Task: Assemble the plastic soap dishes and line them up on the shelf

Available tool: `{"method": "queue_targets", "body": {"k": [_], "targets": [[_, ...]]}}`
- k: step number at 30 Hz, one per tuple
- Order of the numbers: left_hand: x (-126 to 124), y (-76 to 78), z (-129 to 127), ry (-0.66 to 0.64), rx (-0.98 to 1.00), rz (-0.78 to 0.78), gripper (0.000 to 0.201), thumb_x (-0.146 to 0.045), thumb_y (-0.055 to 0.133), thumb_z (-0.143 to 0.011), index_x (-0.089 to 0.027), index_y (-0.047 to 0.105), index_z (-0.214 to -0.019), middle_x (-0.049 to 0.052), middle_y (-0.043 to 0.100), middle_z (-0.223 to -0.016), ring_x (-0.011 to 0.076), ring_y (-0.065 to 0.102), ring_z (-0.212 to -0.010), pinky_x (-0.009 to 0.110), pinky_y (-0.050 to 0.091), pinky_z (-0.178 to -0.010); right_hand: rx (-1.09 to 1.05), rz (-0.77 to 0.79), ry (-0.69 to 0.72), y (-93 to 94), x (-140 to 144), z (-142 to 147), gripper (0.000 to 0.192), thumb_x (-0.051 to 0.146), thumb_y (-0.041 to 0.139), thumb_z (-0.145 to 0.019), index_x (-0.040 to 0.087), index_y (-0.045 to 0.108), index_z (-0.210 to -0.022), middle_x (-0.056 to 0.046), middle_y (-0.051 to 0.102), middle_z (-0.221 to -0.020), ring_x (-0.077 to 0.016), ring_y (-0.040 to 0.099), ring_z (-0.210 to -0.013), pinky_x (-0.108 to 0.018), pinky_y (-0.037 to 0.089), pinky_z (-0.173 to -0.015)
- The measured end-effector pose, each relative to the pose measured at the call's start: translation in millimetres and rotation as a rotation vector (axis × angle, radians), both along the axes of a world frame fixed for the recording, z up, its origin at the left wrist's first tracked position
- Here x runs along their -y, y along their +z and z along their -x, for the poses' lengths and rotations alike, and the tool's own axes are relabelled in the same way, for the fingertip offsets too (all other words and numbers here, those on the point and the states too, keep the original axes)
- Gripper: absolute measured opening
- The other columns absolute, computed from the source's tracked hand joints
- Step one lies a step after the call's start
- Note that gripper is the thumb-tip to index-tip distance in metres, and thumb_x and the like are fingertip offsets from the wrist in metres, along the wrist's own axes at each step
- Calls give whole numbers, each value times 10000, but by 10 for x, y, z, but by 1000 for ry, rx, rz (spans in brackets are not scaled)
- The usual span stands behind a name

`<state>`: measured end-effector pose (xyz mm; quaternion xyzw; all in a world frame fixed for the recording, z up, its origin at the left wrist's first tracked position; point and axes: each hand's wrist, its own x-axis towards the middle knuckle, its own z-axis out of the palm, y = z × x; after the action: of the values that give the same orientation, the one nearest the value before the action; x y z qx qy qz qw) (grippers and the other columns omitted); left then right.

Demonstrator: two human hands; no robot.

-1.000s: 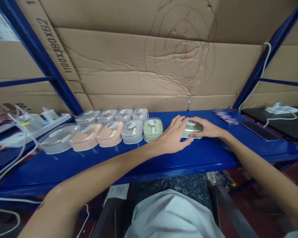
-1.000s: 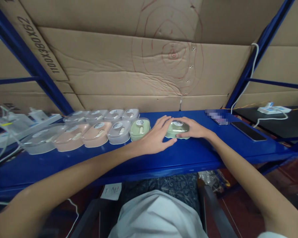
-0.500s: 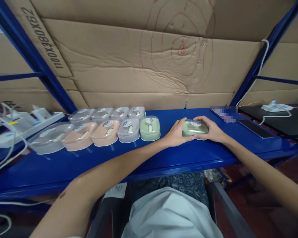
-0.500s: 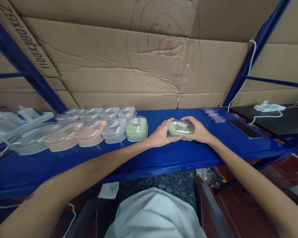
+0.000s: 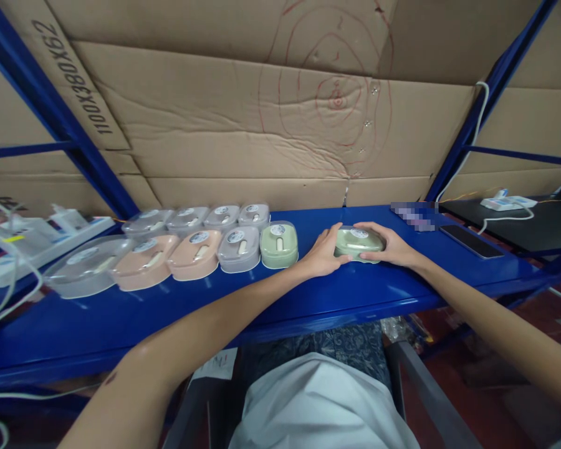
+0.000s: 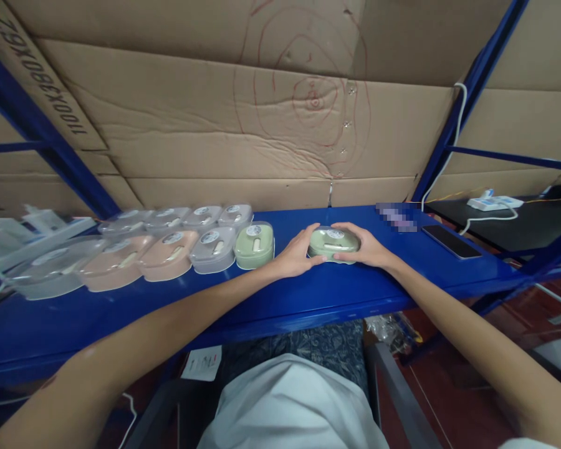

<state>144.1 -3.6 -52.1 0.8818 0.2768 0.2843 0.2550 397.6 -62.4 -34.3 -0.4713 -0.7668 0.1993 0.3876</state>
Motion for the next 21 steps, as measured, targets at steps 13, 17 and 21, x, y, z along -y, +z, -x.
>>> {"method": "queue_targets", "body": {"k": [13,17,21], "targets": [[42,9,65,162,-21,14,1069,-472,803,-878,-146,182,-1685,292,389,-1642,513,368,-1564,695,402,-1216,97,19,129,106,-325,132,824,577,908,-754,287,581,-1453,-105,680,-1418,-343,661,-1323,-549,521,-1156],[27,34,91,144,-39,21,1054,-473,797,-891,-141,189,-1686,290,378,-1646,502,380,-1566,670,403,-1229,25,-10,115,36,-308,153,811,554,925,-749,296,616,-1452,-106,656,-1491,-349,638,-1371,-562,477,-1209],[50,86,110,149,-74,33,1046,-458,799,-897,-160,186,-1689,278,389,-1646,499,388,-1566,674,388,-1236,16,-52,89,-12,-320,126,787,532,944,-742,323,671,-1450,-96,684,-1458,-359,648,-1353,-590,467,-1211]]}}
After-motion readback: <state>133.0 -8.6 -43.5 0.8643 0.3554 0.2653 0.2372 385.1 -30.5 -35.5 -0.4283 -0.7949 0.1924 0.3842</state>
